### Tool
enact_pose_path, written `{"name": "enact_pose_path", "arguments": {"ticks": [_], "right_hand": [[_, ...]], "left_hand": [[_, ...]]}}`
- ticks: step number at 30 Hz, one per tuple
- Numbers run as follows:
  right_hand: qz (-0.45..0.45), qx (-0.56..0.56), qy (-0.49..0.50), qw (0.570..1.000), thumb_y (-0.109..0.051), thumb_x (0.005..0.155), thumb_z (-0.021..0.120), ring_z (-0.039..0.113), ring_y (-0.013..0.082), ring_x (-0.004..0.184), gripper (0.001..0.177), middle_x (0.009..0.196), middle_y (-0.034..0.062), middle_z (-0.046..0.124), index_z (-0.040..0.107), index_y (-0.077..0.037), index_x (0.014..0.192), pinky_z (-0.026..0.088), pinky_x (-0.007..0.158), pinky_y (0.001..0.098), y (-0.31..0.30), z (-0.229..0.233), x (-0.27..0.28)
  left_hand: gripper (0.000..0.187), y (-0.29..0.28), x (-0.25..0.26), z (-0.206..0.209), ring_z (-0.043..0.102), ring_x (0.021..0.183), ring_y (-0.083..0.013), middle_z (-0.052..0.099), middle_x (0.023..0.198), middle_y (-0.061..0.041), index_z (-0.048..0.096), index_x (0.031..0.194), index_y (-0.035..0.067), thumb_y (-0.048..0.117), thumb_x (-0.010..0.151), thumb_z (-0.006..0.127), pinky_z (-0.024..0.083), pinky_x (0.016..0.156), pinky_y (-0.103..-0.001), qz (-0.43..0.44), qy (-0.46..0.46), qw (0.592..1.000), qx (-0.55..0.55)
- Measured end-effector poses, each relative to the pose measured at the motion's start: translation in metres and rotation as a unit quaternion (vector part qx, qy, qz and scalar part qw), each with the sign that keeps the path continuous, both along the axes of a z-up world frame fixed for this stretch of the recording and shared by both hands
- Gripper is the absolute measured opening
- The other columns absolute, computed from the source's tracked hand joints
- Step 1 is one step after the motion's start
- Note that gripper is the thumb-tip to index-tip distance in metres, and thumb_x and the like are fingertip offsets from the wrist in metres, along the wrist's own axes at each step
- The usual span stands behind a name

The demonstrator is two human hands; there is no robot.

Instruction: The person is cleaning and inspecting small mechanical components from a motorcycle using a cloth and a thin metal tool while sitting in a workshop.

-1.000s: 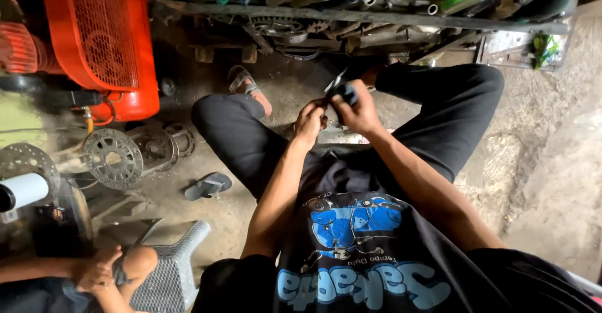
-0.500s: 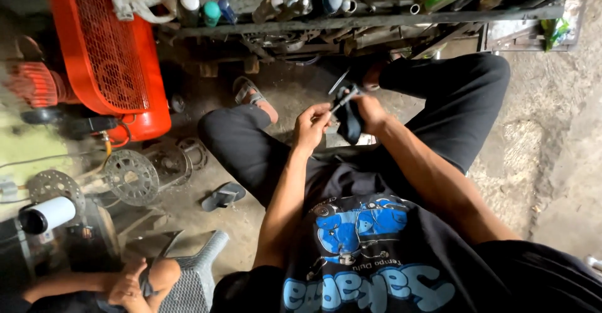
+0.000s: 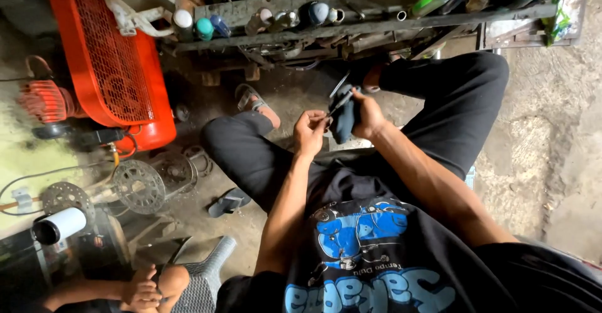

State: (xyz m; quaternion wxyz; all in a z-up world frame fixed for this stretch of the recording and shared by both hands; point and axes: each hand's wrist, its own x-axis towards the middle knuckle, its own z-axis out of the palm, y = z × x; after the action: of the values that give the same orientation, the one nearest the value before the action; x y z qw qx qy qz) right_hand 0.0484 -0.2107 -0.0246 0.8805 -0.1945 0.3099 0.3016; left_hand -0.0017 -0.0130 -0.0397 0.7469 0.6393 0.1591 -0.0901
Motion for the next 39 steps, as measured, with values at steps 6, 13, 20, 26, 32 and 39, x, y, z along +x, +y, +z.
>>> {"name": "enact_pose_path", "arguments": {"ticks": [6, 13, 20, 26, 32, 39], "right_hand": [[-0.117, 0.01, 0.011, 0.993, -0.042, 0.106, 0.048, 0.066, 0.0254, 0.092, 0.036, 0.101, 0.008, 0.07, 0.064, -0.01, 0.113, 0.053, 0.086, 0.0396, -0.028, 0.009, 0.022], [-0.039, -0.402, -0.329, 0.853, -0.029, 0.109, 0.065, 0.054, 0.0159, 0.084, 0.024, 0.094, 0.0026, 0.062, 0.06, -0.006, 0.115, 0.048, 0.074, 0.0337, 0.011, -0.003, -0.009], [0.159, -0.56, -0.394, 0.711, -0.037, 0.095, 0.075, 0.067, 0.0276, 0.072, 0.033, 0.082, 0.0155, 0.07, 0.065, -0.005, 0.1, 0.052, 0.067, 0.0401, 0.014, 0.02, -0.012], [0.125, -0.724, -0.371, 0.568, -0.033, 0.092, 0.08, 0.066, 0.0393, 0.076, 0.033, 0.084, 0.0205, 0.071, 0.066, -0.003, 0.096, 0.049, 0.068, 0.0473, -0.011, -0.016, 0.0], [0.055, -0.554, -0.392, 0.732, -0.024, 0.097, 0.074, 0.056, 0.0128, 0.072, 0.025, 0.079, 0.0101, 0.065, 0.066, -0.001, 0.1, 0.05, 0.066, 0.0338, -0.002, 0.049, 0.0], [0.144, -0.614, -0.409, 0.66, -0.027, 0.088, 0.086, 0.056, 0.0098, 0.076, 0.035, 0.082, 0.0134, 0.07, 0.068, 0.002, 0.097, 0.05, 0.066, 0.032, -0.005, -0.009, -0.007]], "left_hand": [[0.02, 0.017, -0.003, -0.012, 0.068, 0.076, -0.0114, 0.073, 0.096, -0.007, 0.065, 0.109, 0.0, 0.002, 0.091, 0.074, 0.056, 0.069, -0.025, -0.007, -0.034, 0.996, 0.085], [0.036, 0.001, 0.005, 0.049, 0.073, 0.097, -0.0144, 0.078, 0.108, -0.013, 0.068, 0.12, 0.0, 0.001, 0.086, 0.077, 0.057, 0.082, -0.026, -0.041, -0.076, 0.969, 0.23], [0.021, -0.005, -0.005, 0.064, 0.076, 0.098, -0.0153, 0.079, 0.106, -0.013, 0.07, 0.112, 0.0, 0.001, 0.092, 0.075, 0.061, 0.084, -0.027, -0.046, -0.132, 0.962, 0.233], [0.007, -0.003, -0.002, 0.093, 0.078, 0.085, -0.0137, 0.08, 0.107, -0.01, 0.068, 0.101, 0.0, 0.003, 0.095, 0.072, 0.061, 0.074, -0.028, -0.057, -0.136, 0.962, 0.232], [0.01, 0.0, 0.008, 0.105, 0.076, 0.087, -0.0299, 0.079, 0.098, -0.012, 0.069, 0.102, 0.007, 0.006, 0.092, 0.072, 0.059, 0.07, -0.037, -0.136, -0.176, 0.892, 0.393], [0.013, -0.001, -0.01, 0.123, 0.074, 0.084, -0.0336, 0.076, 0.091, -0.013, 0.069, 0.097, 0.01, -0.001, 0.09, 0.067, 0.059, 0.071, -0.043, -0.207, -0.273, 0.827, 0.447]]}}
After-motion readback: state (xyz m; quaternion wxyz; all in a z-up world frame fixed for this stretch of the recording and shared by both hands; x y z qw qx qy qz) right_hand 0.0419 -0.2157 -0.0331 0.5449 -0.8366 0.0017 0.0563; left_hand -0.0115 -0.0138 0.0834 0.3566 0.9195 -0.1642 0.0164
